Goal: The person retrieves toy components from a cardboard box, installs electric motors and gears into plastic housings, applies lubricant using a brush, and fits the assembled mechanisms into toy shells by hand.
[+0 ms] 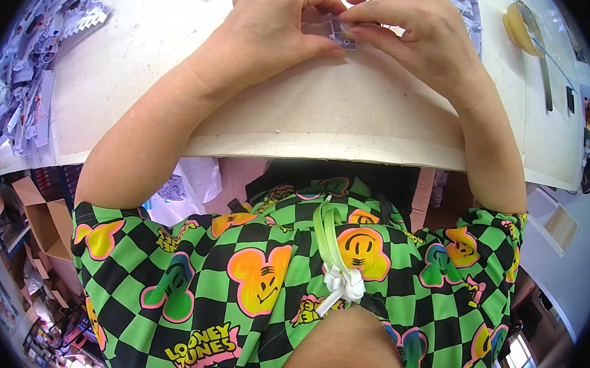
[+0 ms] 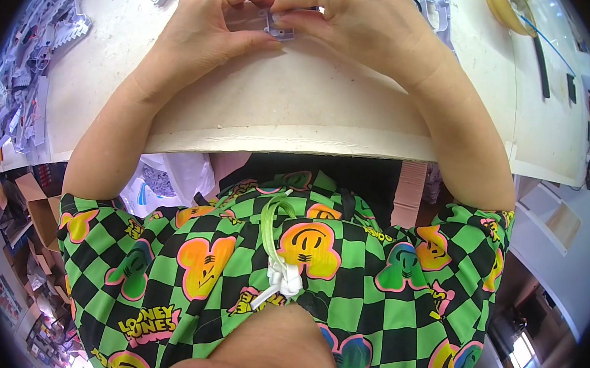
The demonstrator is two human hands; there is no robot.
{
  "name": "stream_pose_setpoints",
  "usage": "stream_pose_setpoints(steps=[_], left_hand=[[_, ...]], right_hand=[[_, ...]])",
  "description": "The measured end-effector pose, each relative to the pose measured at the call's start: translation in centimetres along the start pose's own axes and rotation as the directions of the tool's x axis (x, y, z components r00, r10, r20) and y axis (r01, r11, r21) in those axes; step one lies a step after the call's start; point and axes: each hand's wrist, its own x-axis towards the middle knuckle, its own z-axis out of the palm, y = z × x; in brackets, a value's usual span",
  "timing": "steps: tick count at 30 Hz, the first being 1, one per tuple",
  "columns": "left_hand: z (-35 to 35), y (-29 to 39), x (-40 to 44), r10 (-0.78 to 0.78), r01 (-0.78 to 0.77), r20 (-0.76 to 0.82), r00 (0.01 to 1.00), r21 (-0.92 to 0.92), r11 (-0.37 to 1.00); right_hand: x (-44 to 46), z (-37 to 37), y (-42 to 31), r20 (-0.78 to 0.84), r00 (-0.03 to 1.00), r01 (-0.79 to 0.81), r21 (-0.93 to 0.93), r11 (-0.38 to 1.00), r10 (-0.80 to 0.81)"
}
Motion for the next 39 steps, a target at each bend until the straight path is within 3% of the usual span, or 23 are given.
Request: stream_pose_setpoints(steps=[4, 5, 6, 10, 21, 25, 27, 28, 31, 36, 39], left_hand=[[-0.1, 0.2, -0.1, -0.027, 0.028, 0.017, 1.0, -0.08, 0.996], [-0.1, 0.1, -0.2, 0.027, -0.027, -0.011, 1.0, -0.001, 1.0], [-0.1, 0.2, -0.3, 0.084, -0.081, -0.035, 0.996, 0.081, 0.993], [-0.2, 0.3, -0.2, 0.068, -0.066, -0.03, 0.997, 0.086, 0.994], [-0.1, -0.1, -0.1, 0.061, -0.061, -0.014, 0.998, -0.007, 0.998], [-0.2, 0.5, -0.2, 0.012, -0.012, -0.003, 1.0, -0.039, 0.999], [-0.6, 1.3, -0.7, 0.012, -0.007, -0.036, 0.999, 0.138, 0.99], [-0.2, 0.7, -0.5, 0.014, -0.009, -0.037, 0.999, 0.141, 0.99], [1.1, -1.9, -0.4, 0.198, -0.182, -0.133, 0.971, 0.123, 0.976], [0.5, -1.0, -1.2, 0.124, -0.111, -0.079, 0.989, 0.146, 0.983], [0.0, -1.3, -0.8, 0.074, -0.066, -0.079, 0.994, 0.105, 0.992]], right_hand=[[-0.4, 0.0, 1.6, -0.134, 0.99, 0.048, -0.035, 0.998, -0.052], [-0.4, -0.1, 1.7, -0.162, 0.986, 0.044, -0.032, 0.999, -0.048], [-0.4, -0.1, 1.5, -0.151, 0.987, 0.045, -0.015, 0.999, -0.047], [-0.2, 0.2, 1.0, -0.112, 0.989, 0.096, -0.006, 0.995, -0.096], [0.1, -0.1, -0.5, -0.001, 0.998, 0.063, -0.06, 0.996, -0.063], [-0.4, -0.2, 0.7, -0.051, 0.996, 0.067, -0.016, 0.998, -0.068], [-0.4, -0.9, 0.4, -0.019, 0.993, 0.117, -0.115, 0.986, -0.12], [-0.6, -0.6, 0.5, -0.022, 0.992, 0.118, -0.117, 0.986, -0.121], [-1.0, 0.4, 0.9, -0.006, 0.991, 0.129, -0.142, 0.981, -0.131], [-1.2, -0.5, -0.1, -0.059, 0.997, 0.044, -0.138, 0.99, -0.053], [-0.7, -1.3, -0.4, -0.155, 0.982, 0.092, -0.12, 0.989, -0.11]])
